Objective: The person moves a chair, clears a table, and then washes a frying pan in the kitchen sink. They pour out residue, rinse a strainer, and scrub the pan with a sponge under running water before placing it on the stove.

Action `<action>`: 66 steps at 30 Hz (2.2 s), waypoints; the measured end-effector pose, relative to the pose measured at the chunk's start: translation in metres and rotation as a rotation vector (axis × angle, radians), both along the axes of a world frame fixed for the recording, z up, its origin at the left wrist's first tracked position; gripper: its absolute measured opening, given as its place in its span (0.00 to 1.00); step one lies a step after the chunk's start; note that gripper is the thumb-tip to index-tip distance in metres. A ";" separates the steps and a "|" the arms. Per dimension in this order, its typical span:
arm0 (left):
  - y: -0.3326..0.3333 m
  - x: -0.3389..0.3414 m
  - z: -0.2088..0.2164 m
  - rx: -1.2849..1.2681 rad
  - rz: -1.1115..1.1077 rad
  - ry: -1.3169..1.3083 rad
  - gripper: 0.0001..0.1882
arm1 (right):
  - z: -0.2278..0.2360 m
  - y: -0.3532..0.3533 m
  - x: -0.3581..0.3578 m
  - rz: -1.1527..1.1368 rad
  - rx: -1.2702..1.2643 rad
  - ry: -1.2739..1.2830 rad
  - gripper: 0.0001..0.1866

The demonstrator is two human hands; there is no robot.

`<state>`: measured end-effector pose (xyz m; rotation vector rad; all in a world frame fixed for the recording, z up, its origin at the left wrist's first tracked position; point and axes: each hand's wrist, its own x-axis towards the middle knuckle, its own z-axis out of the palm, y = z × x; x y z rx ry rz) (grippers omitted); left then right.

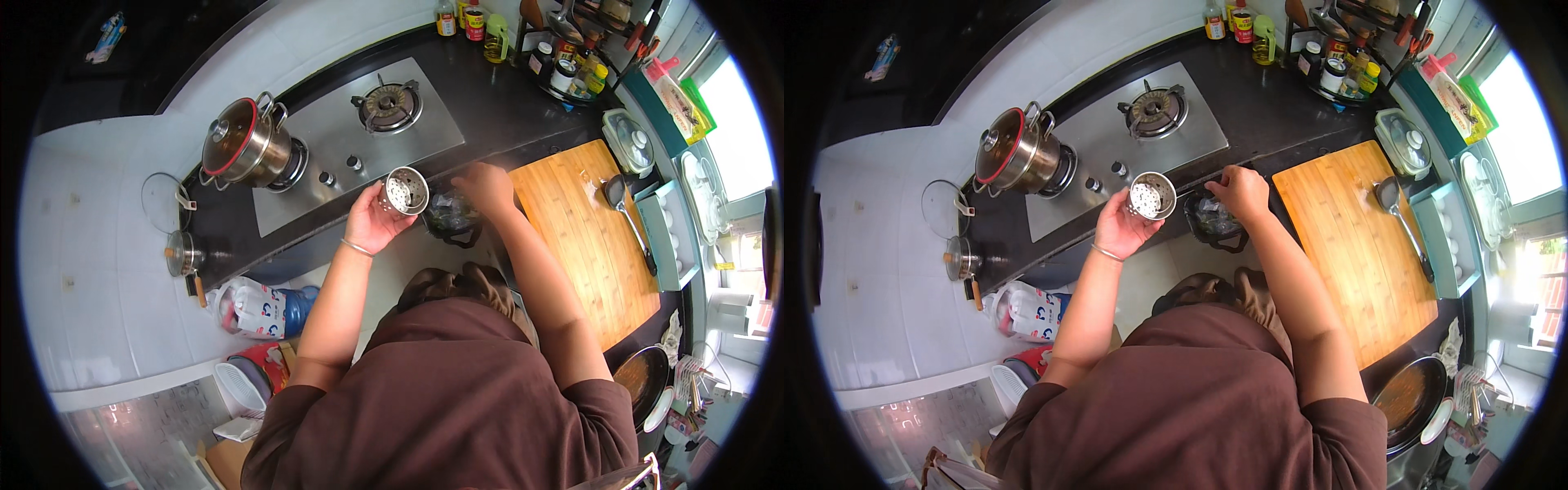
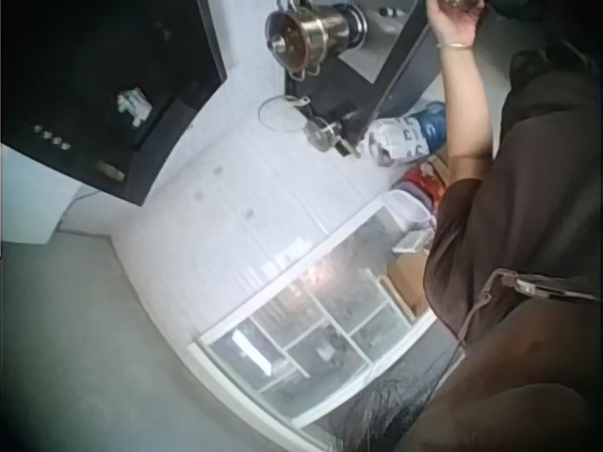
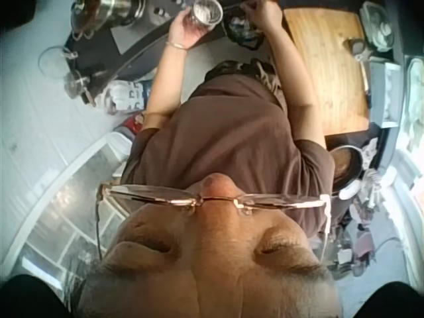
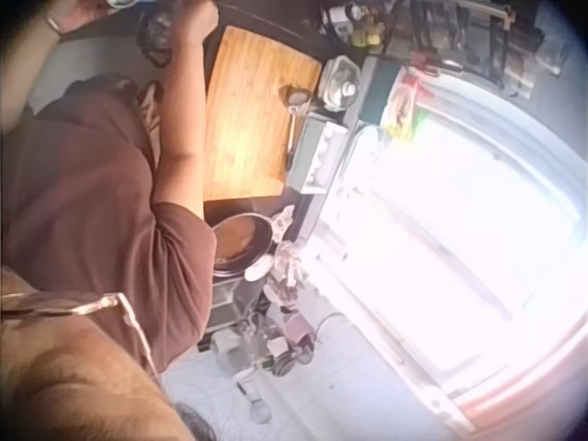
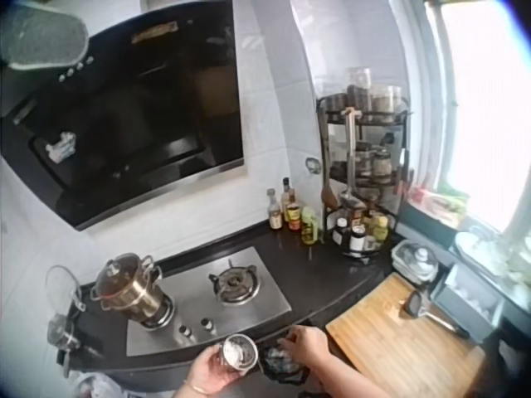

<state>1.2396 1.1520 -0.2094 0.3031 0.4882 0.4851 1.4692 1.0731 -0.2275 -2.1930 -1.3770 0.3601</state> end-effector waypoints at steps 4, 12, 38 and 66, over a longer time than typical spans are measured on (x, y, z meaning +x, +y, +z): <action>0.002 0.007 0.000 -0.098 -0.034 -0.082 0.21 | -0.075 0.000 0.028 0.015 -0.026 -0.114 0.11; 0.002 0.000 -0.005 -0.049 -0.081 -0.101 0.21 | 0.044 0.004 -0.010 0.065 0.243 0.196 0.14; -0.011 0.011 0.035 0.151 -0.172 0.105 0.17 | 0.061 0.019 -0.054 0.401 0.436 0.040 0.09; 0.005 -0.010 0.007 0.181 -0.117 -0.078 0.32 | 0.008 0.003 -0.009 -0.050 0.106 -0.163 0.06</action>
